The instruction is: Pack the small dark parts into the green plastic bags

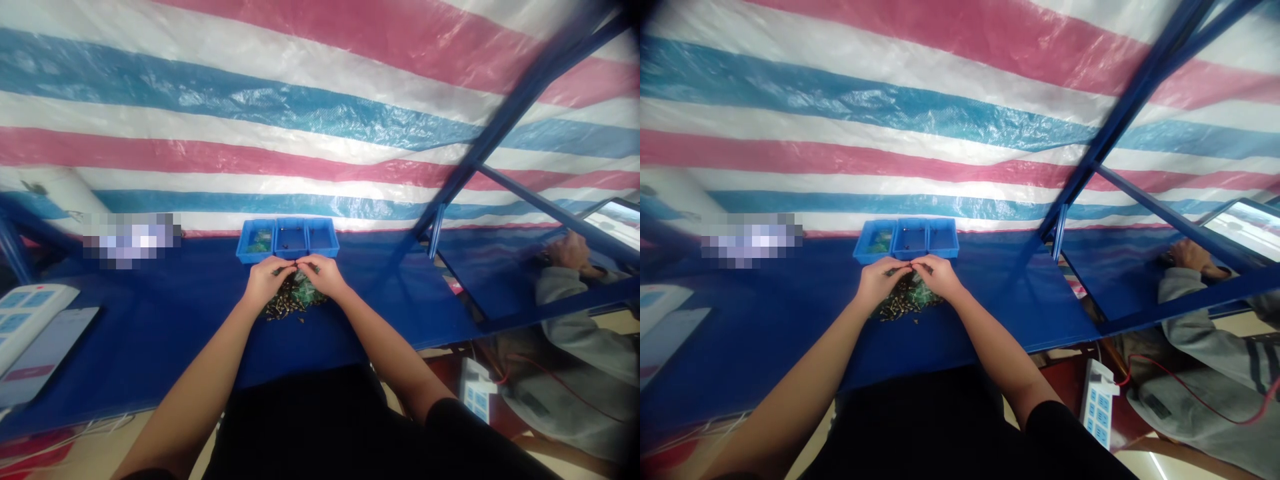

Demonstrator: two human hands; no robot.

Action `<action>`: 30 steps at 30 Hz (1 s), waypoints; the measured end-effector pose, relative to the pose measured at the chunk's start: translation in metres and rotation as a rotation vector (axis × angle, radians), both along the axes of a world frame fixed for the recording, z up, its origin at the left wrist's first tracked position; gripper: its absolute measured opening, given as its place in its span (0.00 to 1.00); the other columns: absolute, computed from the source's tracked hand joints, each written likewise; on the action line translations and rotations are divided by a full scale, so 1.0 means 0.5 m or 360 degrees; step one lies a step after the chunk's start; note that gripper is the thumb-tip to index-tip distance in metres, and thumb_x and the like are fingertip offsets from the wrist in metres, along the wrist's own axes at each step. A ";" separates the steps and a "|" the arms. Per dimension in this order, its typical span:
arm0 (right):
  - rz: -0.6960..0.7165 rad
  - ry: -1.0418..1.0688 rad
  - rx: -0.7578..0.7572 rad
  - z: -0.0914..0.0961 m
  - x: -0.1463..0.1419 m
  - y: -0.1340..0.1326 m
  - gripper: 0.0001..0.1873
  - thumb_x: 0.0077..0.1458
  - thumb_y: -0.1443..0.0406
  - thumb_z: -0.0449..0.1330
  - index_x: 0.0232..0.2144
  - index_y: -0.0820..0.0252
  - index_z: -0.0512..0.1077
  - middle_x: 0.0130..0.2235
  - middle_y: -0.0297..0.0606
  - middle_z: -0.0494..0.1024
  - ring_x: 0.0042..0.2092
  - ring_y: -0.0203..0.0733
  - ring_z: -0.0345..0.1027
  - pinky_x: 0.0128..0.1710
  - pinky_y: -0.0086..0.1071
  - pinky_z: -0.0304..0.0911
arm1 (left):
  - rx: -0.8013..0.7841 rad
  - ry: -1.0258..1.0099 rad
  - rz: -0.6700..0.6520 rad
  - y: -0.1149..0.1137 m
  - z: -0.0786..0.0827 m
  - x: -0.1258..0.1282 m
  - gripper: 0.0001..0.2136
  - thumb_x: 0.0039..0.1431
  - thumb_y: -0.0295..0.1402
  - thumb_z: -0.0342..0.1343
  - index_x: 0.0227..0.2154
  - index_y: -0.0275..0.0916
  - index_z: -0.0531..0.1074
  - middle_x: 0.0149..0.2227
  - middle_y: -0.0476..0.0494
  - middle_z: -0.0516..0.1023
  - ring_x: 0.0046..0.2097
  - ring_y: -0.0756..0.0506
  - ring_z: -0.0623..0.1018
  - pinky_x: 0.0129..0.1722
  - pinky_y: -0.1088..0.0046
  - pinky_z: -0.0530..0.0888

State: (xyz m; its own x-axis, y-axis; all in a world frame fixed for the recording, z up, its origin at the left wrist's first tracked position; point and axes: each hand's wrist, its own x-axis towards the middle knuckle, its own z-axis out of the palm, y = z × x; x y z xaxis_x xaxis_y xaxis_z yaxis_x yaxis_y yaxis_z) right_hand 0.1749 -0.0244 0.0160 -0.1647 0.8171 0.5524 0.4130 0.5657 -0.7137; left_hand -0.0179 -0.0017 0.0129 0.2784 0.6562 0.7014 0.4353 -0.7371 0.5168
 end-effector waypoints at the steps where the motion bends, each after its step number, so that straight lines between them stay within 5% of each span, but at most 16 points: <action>1: -0.0009 -0.0015 -0.0013 -0.001 0.000 0.001 0.11 0.60 0.61 0.57 0.39 0.58 0.78 0.37 0.39 0.80 0.35 0.37 0.72 0.39 0.30 0.68 | 0.0011 0.0012 0.0003 0.001 -0.001 0.000 0.07 0.57 0.38 0.61 0.34 0.43 0.80 0.35 0.46 0.82 0.35 0.46 0.80 0.37 0.69 0.78; 30: -0.0175 -0.0048 -0.0229 0.007 0.004 0.000 0.14 0.59 0.55 0.58 0.30 0.58 0.77 0.32 0.35 0.80 0.33 0.37 0.72 0.36 0.29 0.64 | -0.0209 0.0350 0.0046 -0.014 0.012 0.001 0.08 0.60 0.40 0.57 0.37 0.43 0.77 0.38 0.47 0.82 0.40 0.44 0.79 0.44 0.66 0.73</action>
State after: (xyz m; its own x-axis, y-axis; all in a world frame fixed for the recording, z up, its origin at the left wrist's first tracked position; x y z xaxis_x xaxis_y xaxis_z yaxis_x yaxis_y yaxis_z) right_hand 0.1766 -0.0244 0.0194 -0.0848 0.9015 0.4245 0.4893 0.4088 -0.7704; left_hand -0.0173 -0.0089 0.0190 0.3946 0.7475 0.5344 0.5678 -0.6556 0.4978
